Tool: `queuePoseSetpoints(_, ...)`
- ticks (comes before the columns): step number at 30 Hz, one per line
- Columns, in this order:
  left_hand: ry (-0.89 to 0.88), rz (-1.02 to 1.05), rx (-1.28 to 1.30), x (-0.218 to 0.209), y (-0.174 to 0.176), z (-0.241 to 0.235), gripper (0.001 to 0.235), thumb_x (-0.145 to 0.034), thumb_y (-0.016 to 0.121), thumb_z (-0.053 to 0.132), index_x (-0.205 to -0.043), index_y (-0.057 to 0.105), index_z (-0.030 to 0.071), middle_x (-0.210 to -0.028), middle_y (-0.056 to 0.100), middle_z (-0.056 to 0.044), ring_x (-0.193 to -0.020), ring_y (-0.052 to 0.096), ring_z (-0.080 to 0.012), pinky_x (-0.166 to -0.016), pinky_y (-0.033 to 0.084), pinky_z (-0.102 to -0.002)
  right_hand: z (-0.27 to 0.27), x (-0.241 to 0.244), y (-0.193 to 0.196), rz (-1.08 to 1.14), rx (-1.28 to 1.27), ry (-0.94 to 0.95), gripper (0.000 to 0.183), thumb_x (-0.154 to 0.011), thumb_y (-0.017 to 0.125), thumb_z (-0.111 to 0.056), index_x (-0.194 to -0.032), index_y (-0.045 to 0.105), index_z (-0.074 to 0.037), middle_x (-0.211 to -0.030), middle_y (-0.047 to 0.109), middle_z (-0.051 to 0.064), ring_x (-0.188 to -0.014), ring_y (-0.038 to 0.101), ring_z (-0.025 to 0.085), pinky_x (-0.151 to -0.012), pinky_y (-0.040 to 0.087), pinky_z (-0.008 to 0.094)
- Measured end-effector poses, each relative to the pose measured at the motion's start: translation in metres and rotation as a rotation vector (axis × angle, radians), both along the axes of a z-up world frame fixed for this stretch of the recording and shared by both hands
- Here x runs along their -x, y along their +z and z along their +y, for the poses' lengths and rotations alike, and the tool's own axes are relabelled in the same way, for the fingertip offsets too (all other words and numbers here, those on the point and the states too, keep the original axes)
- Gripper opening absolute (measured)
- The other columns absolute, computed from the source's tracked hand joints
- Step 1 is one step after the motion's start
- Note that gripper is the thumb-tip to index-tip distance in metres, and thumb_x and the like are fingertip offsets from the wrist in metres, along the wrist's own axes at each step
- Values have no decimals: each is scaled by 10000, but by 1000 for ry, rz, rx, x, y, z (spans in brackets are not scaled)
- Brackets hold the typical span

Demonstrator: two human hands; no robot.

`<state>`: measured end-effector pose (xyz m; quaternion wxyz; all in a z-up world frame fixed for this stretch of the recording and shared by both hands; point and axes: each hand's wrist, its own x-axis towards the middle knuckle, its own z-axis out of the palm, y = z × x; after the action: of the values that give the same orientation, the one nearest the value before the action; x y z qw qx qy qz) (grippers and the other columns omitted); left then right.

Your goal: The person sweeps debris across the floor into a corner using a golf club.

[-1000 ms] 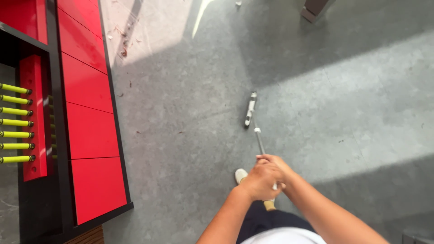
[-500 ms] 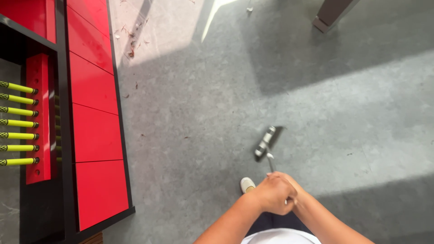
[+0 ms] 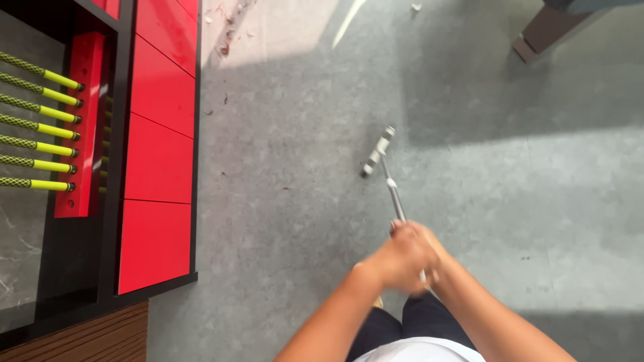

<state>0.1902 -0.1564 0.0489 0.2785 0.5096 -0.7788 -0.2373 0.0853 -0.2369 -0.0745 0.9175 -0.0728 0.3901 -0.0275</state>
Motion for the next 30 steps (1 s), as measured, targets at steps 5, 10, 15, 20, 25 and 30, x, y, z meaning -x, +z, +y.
queuePoseSetpoints(5,33,268,-141,30,35,11,126,-827,707,181,-766,649,86,-784,667,-79,-876,658,-305,-962,476,-419,3,47,34,224,-59,-22,287,-984,590,-229,-720,574,-117,-615,581,7,-520,545,163,-498,448,345)
queuePoseSetpoints(10,240,198,-258,39,-6,-15,131,-837,710,144,-733,666,79,-811,687,-97,-903,665,-316,-949,497,-424,-26,42,-9,259,50,227,301,-974,561,-283,-743,563,-90,-595,569,40,-485,503,193,-467,407,363)
queuePoseSetpoints(15,394,99,-220,46,-55,-45,47,-801,701,142,-810,733,109,-833,723,-79,-922,667,-306,-941,460,-460,-63,7,-116,-107,62,283,268,-960,534,-247,-786,588,-50,-619,586,29,-486,476,194,-491,426,348)
queuePoseSetpoints(20,547,47,-110,62,-57,-33,122,-835,721,208,-823,736,88,-906,725,-95,-952,648,-310,-945,454,-443,-80,13,-113,-44,423,690,238,-956,541,-241,-821,603,-56,-668,607,35,-549,500,203,-539,440,347)
queuePoseSetpoints(25,622,6,-93,100,-22,-2,310,-851,767,352,-802,731,48,-893,722,-120,-977,661,-307,-966,433,-461,-62,35,-58,-125,761,1150,211,-952,547,-236,-855,618,-62,-717,628,41,-612,523,213,-586,453,347)
queuePoseSetpoints(30,610,45,-199,103,-23,16,467,-903,788,488,-785,734,39,-859,720,-124,-914,675,-310,-962,473,-415,-20,14,-44,-320,846,1351,190,-948,553,-230,-890,633,-68,-766,650,48,-675,546,223,-633,467,346)
